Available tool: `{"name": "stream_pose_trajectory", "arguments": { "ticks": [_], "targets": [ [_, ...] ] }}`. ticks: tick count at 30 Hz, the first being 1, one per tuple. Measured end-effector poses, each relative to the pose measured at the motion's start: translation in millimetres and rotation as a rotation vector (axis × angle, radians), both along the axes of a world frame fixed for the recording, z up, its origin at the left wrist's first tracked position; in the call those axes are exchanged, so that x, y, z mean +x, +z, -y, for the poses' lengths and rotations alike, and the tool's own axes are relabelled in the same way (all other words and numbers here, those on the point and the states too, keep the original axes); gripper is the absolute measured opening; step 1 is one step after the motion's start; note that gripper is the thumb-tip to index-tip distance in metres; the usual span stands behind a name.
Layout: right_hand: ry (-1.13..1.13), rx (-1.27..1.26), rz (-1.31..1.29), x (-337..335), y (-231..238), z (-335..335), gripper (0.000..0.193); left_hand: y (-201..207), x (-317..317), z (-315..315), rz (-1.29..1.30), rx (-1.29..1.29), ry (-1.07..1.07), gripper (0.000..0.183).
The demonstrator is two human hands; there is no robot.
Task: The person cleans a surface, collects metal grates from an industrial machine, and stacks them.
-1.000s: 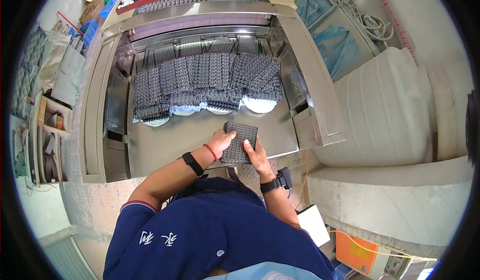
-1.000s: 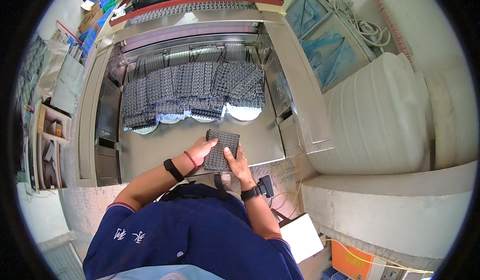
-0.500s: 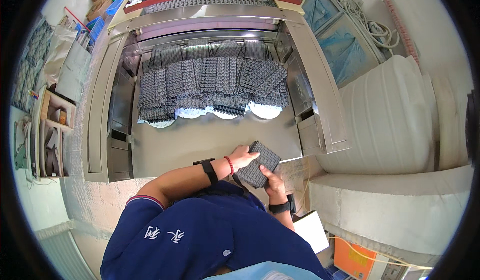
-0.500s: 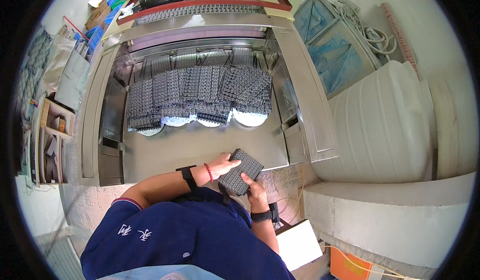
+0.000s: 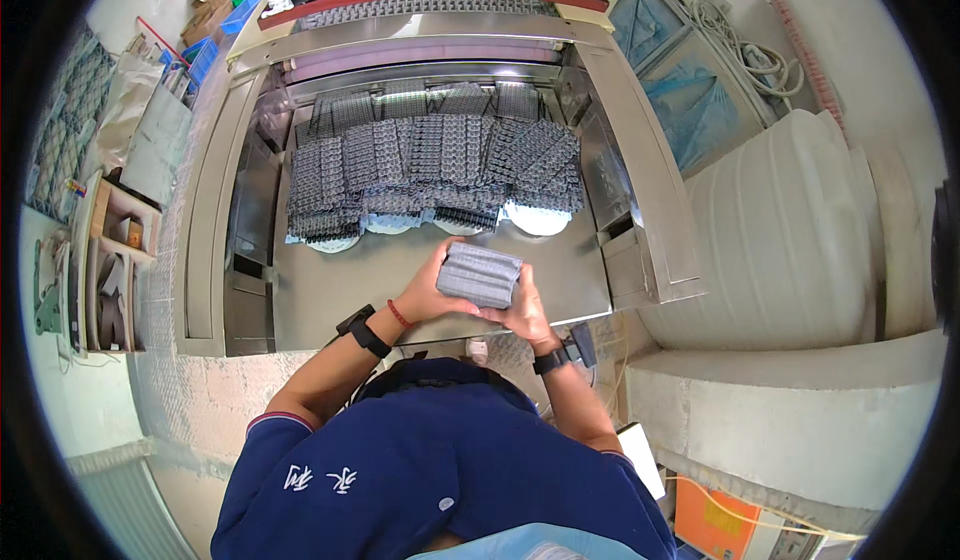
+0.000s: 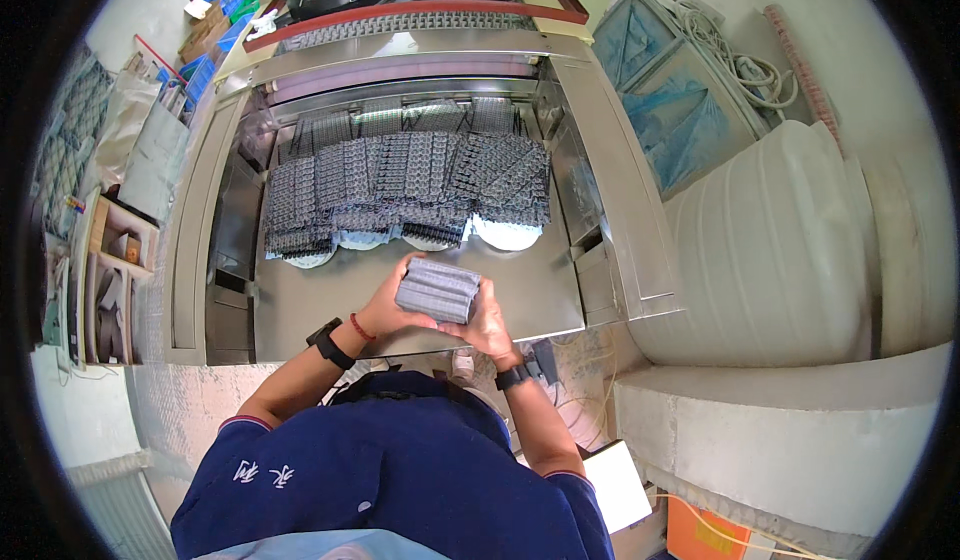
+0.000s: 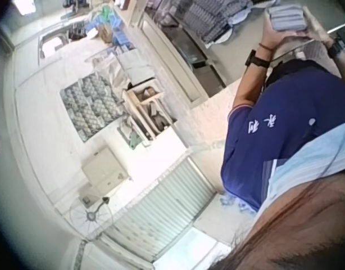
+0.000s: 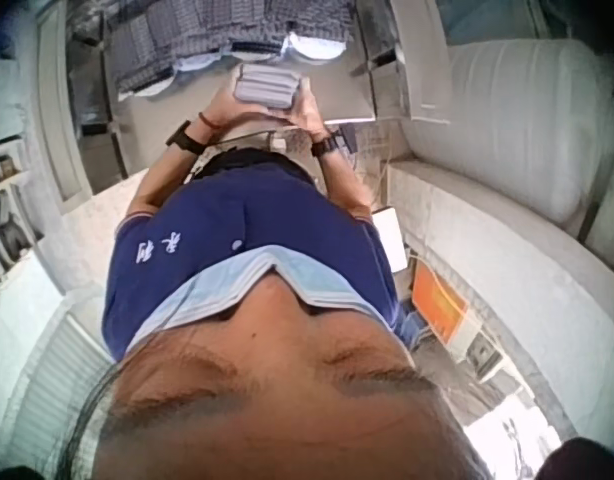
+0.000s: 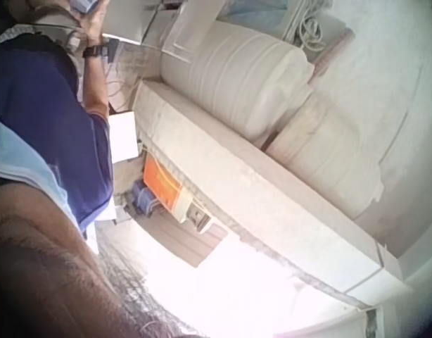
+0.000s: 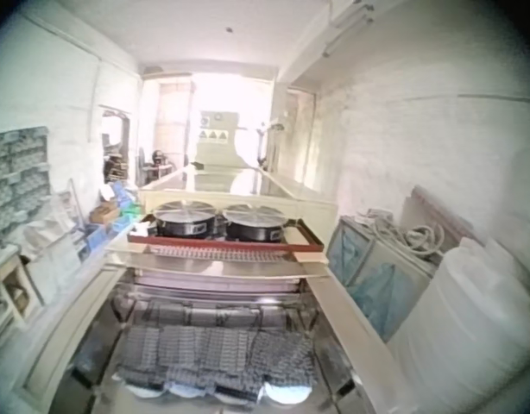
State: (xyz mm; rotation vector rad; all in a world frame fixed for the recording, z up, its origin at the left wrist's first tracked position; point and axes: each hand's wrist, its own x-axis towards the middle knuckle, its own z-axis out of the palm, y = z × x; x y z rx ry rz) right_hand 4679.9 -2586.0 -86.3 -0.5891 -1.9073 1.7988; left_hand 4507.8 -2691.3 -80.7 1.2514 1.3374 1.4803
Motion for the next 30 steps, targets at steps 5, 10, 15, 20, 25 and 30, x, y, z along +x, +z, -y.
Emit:
{"name": "stream_pose_trajectory", "arguments": {
  "ticks": [5, 10, 15, 20, 25, 30],
  "targets": [
    [0.085, 0.06, -0.059, -9, -43, 3, 0.121, -26, -2, 13, -0.142, -0.014, 0.112, 0.122],
    [0.105, 0.224, 0.086, -10, -31, -1, 0.138, -28, -3, 17, -0.088, -0.04, 0.07, 0.132],
    [0.148, 0.315, 0.111, -9, -27, -11, 0.139, -36, -11, 15, -0.191, -0.155, 0.074, 0.122],
    [0.083, 0.064, 0.008, -14, -25, -9, 0.132, -27, -13, 12, -0.268, -0.141, 0.092, 0.108],
    [0.105, 0.218, 0.016, -11, -44, -15, 0.088, -30, -12, 14, -0.335, -0.16, 0.091, 0.103],
    [0.085, 0.293, 0.013, -12, -44, -14, 0.084, -28, -11, 17, -0.387, -0.188, 0.105, 0.101]
  ]
}}
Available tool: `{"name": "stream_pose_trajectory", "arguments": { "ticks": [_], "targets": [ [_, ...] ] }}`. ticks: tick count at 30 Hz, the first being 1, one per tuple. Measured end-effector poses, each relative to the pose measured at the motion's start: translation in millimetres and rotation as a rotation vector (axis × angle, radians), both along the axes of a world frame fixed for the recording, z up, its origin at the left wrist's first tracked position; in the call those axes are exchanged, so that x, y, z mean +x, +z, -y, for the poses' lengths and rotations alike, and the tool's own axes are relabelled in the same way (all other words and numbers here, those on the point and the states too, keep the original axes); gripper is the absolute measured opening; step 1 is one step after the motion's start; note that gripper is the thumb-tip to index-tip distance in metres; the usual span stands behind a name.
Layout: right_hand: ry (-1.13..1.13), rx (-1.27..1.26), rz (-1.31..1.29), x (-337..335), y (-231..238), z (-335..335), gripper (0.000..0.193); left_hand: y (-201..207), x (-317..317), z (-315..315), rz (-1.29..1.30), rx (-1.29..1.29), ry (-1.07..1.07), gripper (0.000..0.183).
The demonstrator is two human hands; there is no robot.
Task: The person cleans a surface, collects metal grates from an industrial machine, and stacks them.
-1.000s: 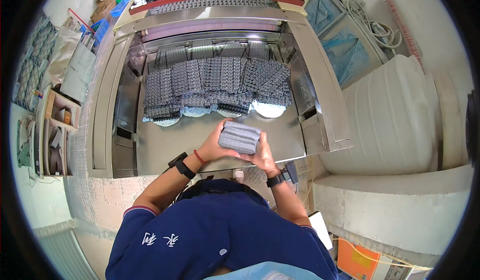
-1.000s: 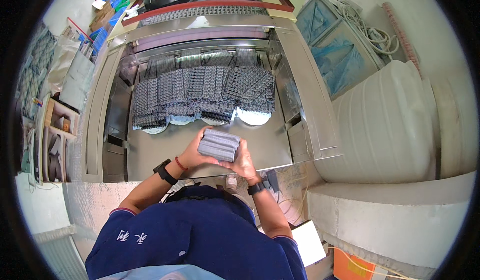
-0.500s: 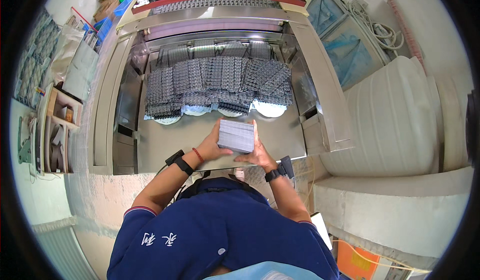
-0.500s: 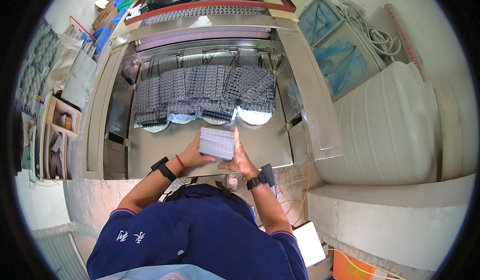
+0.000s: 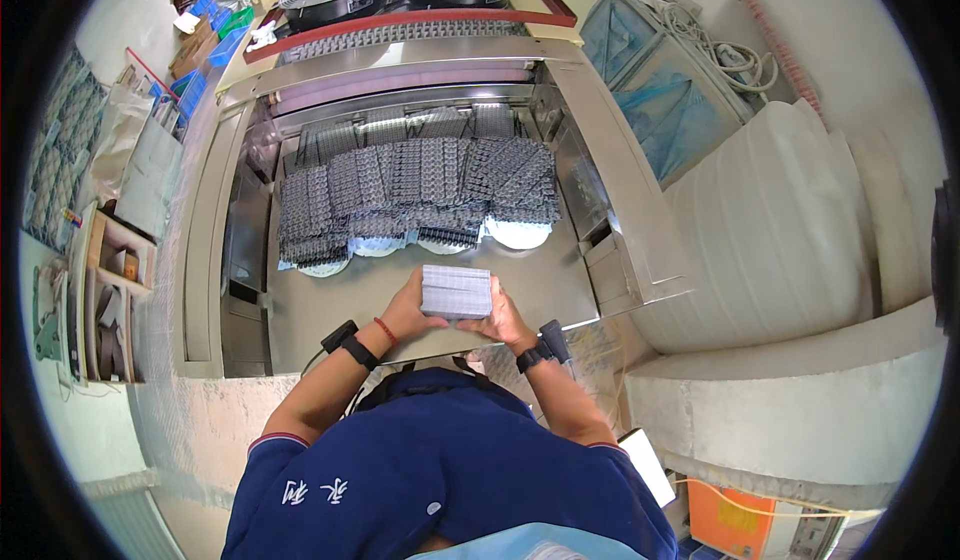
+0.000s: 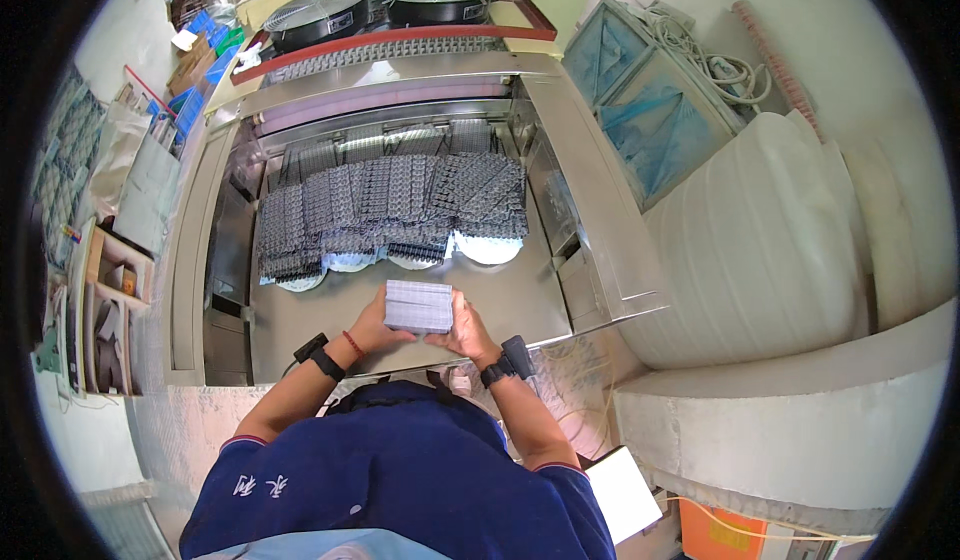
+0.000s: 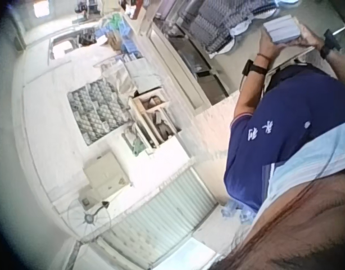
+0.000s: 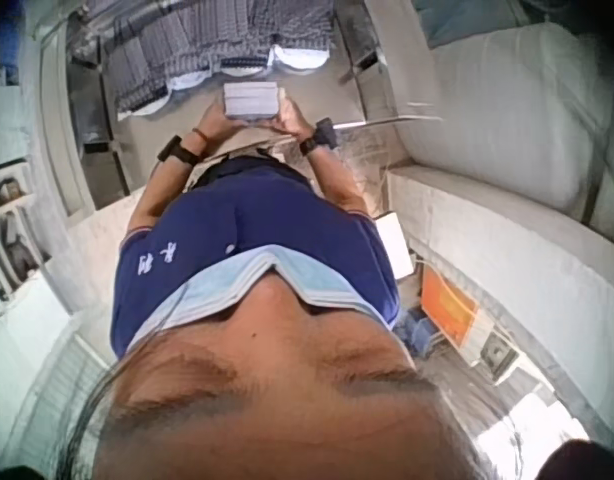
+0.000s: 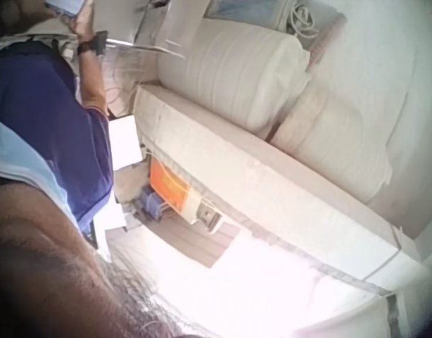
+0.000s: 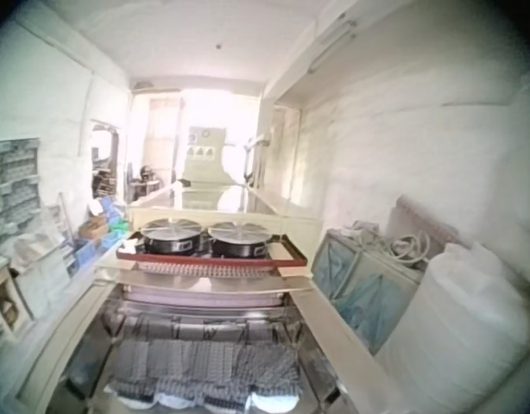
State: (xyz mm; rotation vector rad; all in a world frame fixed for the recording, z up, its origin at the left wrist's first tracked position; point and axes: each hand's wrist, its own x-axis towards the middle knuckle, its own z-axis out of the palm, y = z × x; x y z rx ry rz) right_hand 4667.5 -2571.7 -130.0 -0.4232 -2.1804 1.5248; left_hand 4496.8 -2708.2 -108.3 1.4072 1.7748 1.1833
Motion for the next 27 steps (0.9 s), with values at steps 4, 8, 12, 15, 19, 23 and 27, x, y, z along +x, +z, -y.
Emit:
{"name": "stream_pose_trajectory", "arguments": {
  "ticks": [4, 8, 12, 15, 19, 23, 27],
  "targets": [
    [-0.012, 0.163, 0.036, 1, 8, 1, 0.082, -11, -4, 0, 0.029, 0.014, 0.009, 0.101],
    [-0.052, 0.039, 0.104, 8, 22, 15, 0.084, -10, -11, 3, -0.014, 0.007, -0.074, 0.103],
    [-0.036, 0.154, 0.283, 22, 53, 28, 0.091, -1, -15, 9, 0.163, -0.117, -0.224, 0.103],
    [0.079, -0.448, 0.265, 35, 62, 25, 0.099, 33, -5, 7, 0.4, -0.278, -0.261, 0.09],
    [0.082, -0.834, 0.036, 47, 75, 36, 0.074, 51, 2, 1, 0.566, -0.339, -0.244, 0.071],
    [0.007, -0.952, -0.131, 56, 79, 42, 0.064, 54, 2, -5, 0.593, -0.364, -0.329, 0.07],
    [-0.207, -1.021, -0.118, 85, 115, 29, 0.061, 69, -8, 4, 0.784, -0.311, -0.263, 0.069]
  ]
}}
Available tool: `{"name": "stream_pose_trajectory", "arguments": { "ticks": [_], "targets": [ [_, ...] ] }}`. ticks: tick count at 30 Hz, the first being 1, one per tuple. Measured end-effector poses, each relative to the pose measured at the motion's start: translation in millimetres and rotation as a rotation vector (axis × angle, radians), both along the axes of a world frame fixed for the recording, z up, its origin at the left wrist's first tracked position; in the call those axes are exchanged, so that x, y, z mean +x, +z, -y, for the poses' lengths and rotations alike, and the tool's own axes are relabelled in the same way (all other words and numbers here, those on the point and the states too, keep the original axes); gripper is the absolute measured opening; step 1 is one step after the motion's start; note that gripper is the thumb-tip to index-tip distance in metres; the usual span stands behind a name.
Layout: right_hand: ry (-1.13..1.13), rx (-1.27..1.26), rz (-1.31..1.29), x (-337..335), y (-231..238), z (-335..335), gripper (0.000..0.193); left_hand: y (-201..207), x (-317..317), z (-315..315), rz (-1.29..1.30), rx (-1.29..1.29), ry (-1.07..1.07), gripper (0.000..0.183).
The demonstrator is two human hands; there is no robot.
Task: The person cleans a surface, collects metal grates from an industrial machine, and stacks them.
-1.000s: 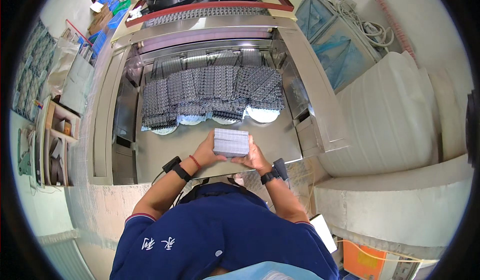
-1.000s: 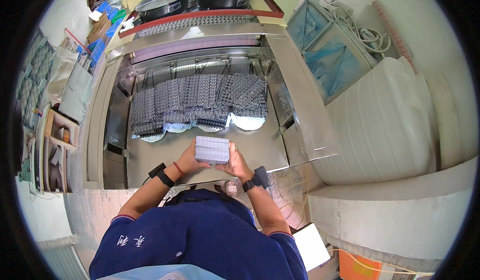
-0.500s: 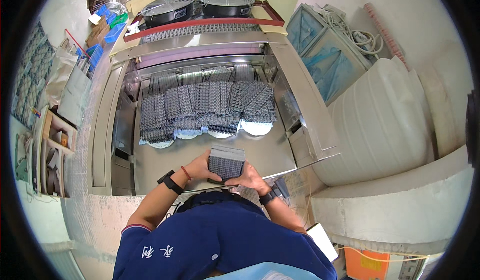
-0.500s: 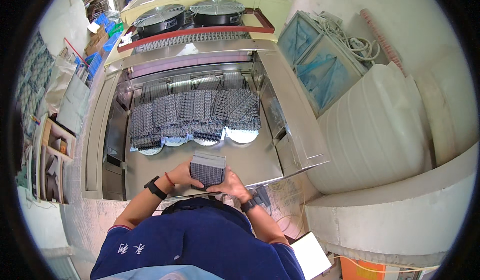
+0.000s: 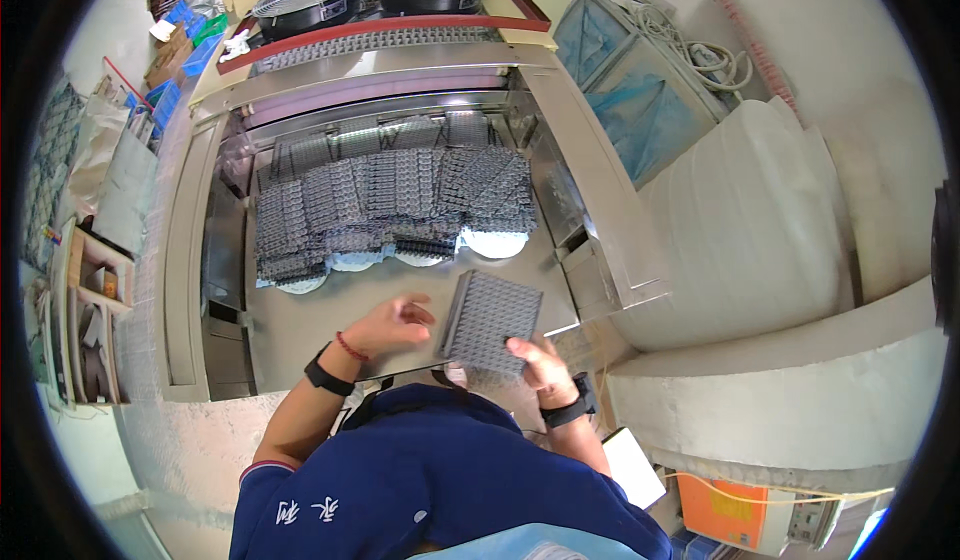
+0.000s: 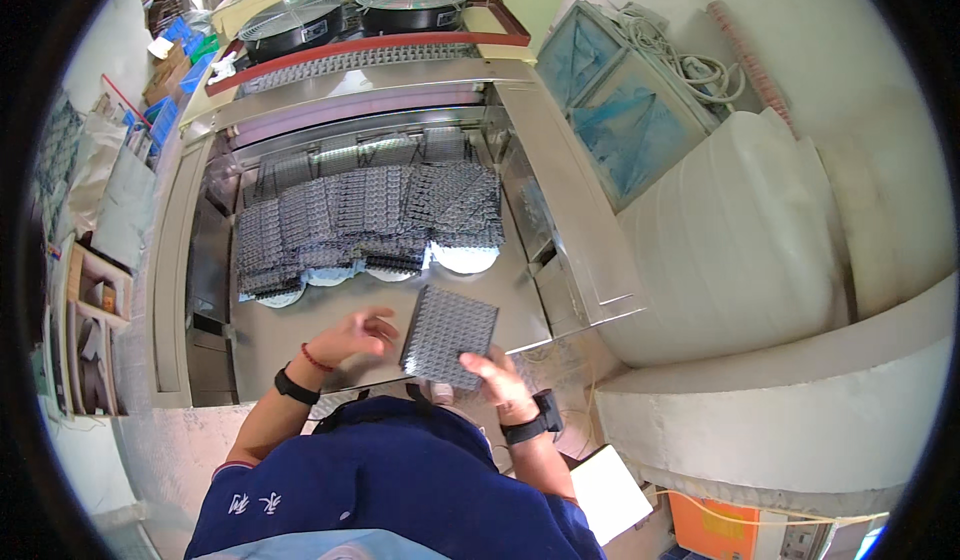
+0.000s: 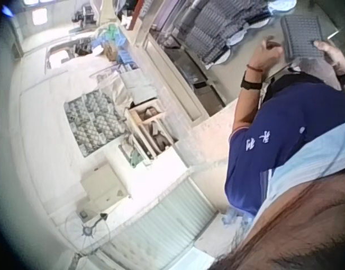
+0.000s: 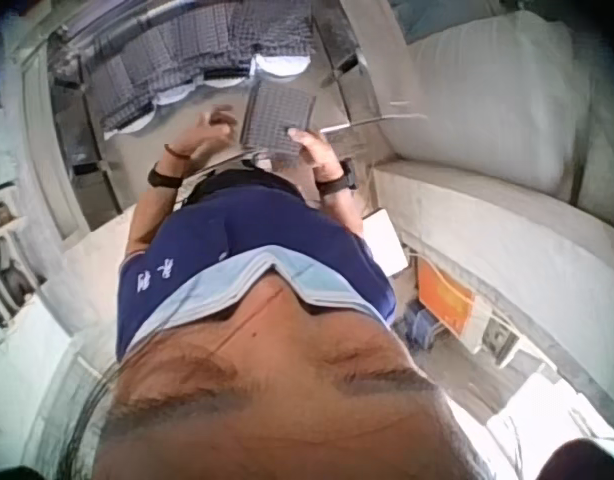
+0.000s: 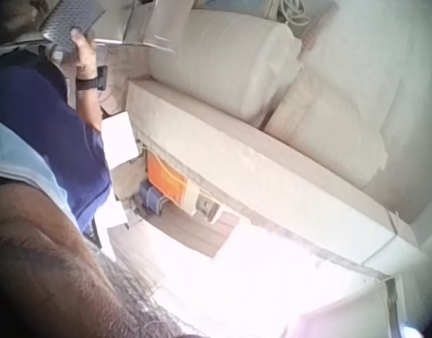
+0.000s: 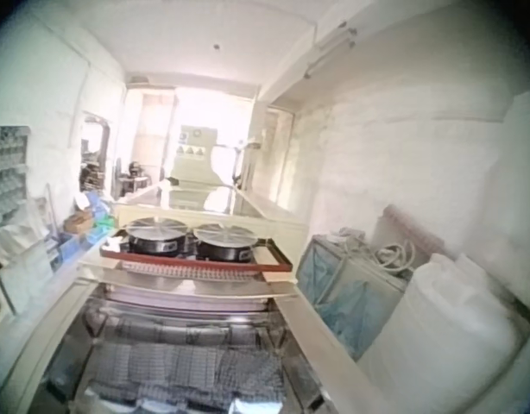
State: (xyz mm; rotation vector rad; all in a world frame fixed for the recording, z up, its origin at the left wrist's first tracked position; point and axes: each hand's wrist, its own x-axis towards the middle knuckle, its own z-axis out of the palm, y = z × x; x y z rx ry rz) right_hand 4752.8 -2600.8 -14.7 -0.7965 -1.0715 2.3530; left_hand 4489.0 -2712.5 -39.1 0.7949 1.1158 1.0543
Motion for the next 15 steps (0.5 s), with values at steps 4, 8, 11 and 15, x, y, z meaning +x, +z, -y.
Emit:
{"name": "stream_pose_trajectory", "arguments": {
  "ticks": [4, 8, 11, 15],
  "targets": [
    [-0.071, 0.156, 0.045, 38, 41, -57, 0.065, -14, -22, 28, -0.012, 0.073, 0.159, 0.058],
    [-0.224, 0.163, 0.063, 71, 66, -142, 0.055, -13, -27, 46, 0.065, 0.093, 0.261, 0.047],
    [-0.33, 0.18, 0.215, 70, 81, -199, 0.052, -11, -25, 55, 0.077, 0.083, 0.32, 0.044],
    [-0.265, 0.107, 0.321, 71, 69, -253, 0.054, -20, -24, 68, 0.081, 0.084, 0.358, 0.046]
  ]
}}
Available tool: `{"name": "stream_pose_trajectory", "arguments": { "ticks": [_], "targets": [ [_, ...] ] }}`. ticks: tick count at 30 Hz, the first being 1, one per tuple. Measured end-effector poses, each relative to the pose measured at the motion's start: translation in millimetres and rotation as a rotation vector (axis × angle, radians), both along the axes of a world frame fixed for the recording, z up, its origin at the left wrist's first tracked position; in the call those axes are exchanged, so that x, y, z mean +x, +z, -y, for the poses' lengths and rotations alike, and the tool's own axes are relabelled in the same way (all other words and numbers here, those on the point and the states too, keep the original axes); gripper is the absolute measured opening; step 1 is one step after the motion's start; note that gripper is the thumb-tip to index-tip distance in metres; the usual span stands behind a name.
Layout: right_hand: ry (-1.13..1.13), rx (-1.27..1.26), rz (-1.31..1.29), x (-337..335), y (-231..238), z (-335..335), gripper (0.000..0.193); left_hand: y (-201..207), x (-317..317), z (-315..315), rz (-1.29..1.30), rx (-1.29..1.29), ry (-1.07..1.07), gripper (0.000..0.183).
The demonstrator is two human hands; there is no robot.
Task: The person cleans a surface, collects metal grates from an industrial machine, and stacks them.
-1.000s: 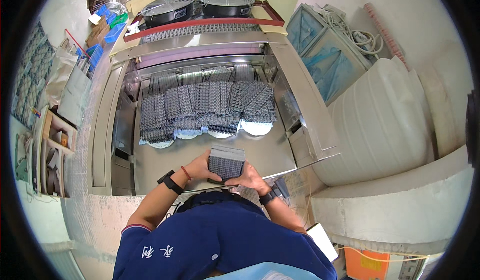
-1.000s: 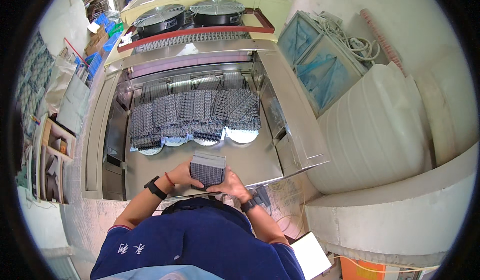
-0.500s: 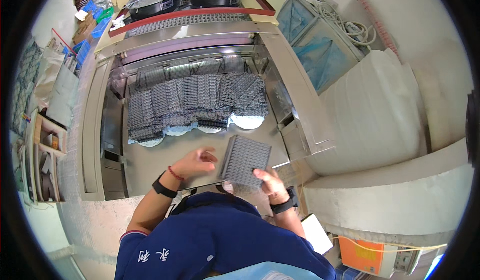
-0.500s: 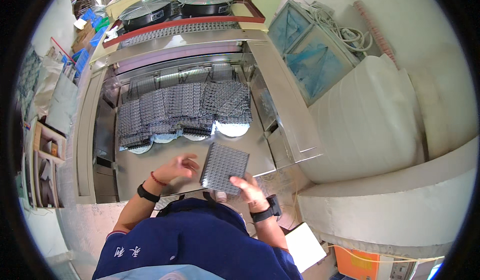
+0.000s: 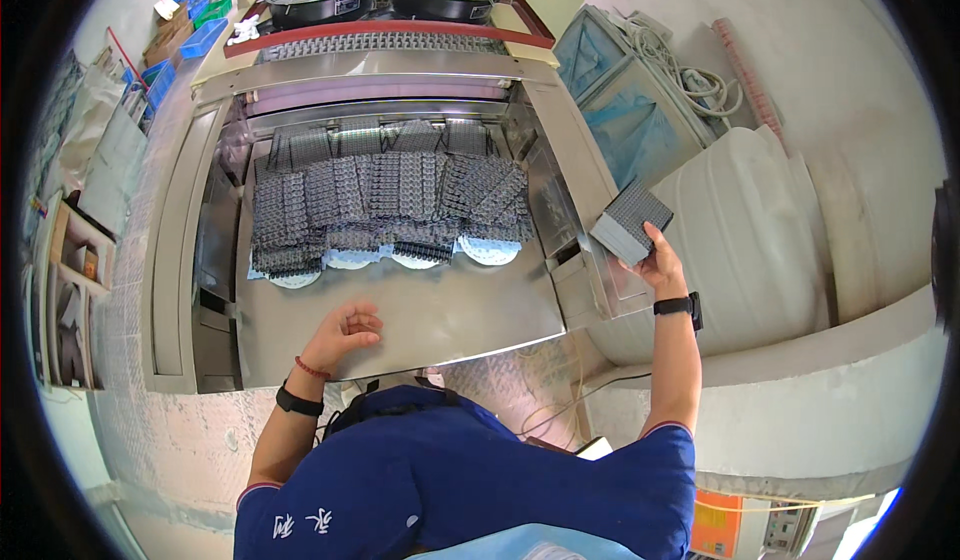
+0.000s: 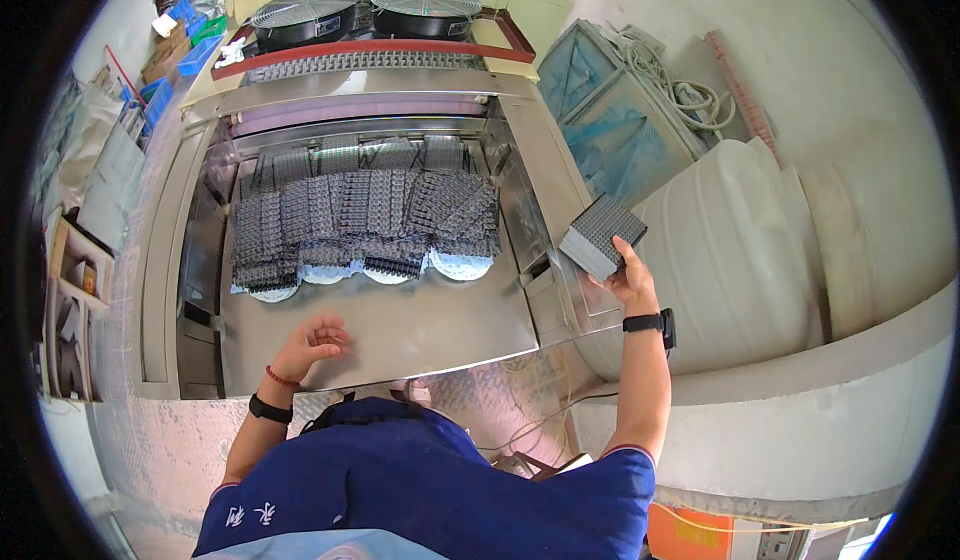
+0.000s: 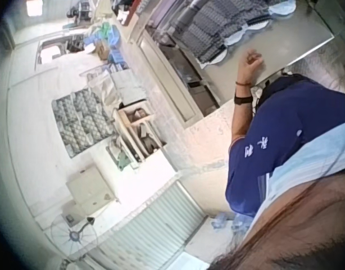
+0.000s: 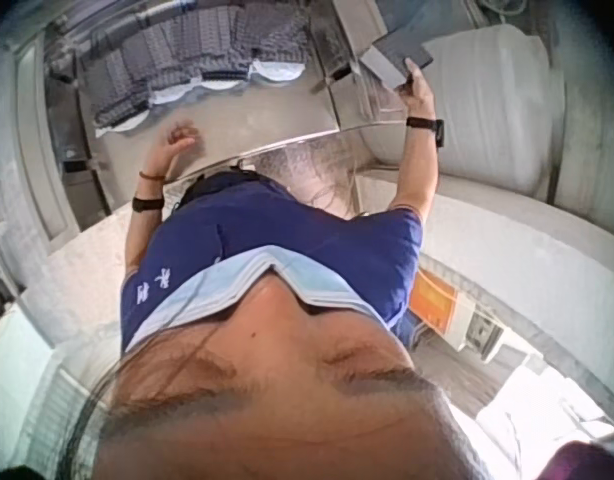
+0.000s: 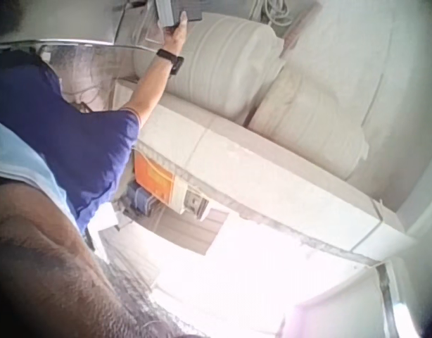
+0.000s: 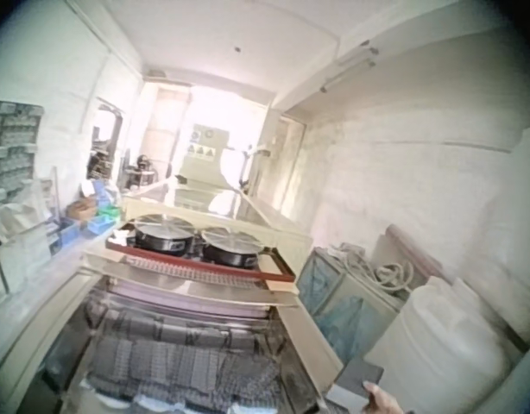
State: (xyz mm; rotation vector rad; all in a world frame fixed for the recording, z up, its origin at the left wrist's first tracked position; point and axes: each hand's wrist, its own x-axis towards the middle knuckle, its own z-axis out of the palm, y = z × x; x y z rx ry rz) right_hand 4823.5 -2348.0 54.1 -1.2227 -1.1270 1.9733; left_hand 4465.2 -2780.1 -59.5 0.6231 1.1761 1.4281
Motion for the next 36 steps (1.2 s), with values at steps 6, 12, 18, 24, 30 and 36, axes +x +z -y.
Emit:
{"name": "stream_pose_trajectory", "arguments": {
  "ticks": [6, 12, 18, 24, 30, 36],
  "targets": [
    [0.011, -0.107, 0.432, 9, 10, -17, 0.063, -3, -1, 26, -0.033, -0.048, 0.138, 0.044],
    [0.002, 0.854, 0.939, -9, 63, 52, 0.045, -27, -11, 45, -0.241, -0.22, 0.25, 0.043],
    [0.163, 0.768, 0.228, -102, 1, 123, 0.038, -63, -27, 40, -0.565, -0.315, 0.236, 0.04],
    [0.176, 0.803, 0.713, -188, -72, 72, 0.069, -73, -57, 26, -0.369, -0.42, 0.182, 0.027],
    [0.162, 0.705, 1.061, -229, -82, 56, 0.085, -61, -65, 14, -0.251, -0.563, 0.139, 0.021],
    [0.167, 0.709, 1.128, -238, -64, 59, 0.088, -49, -70, 9, -0.232, -0.63, 0.103, 0.026]
  ]
}}
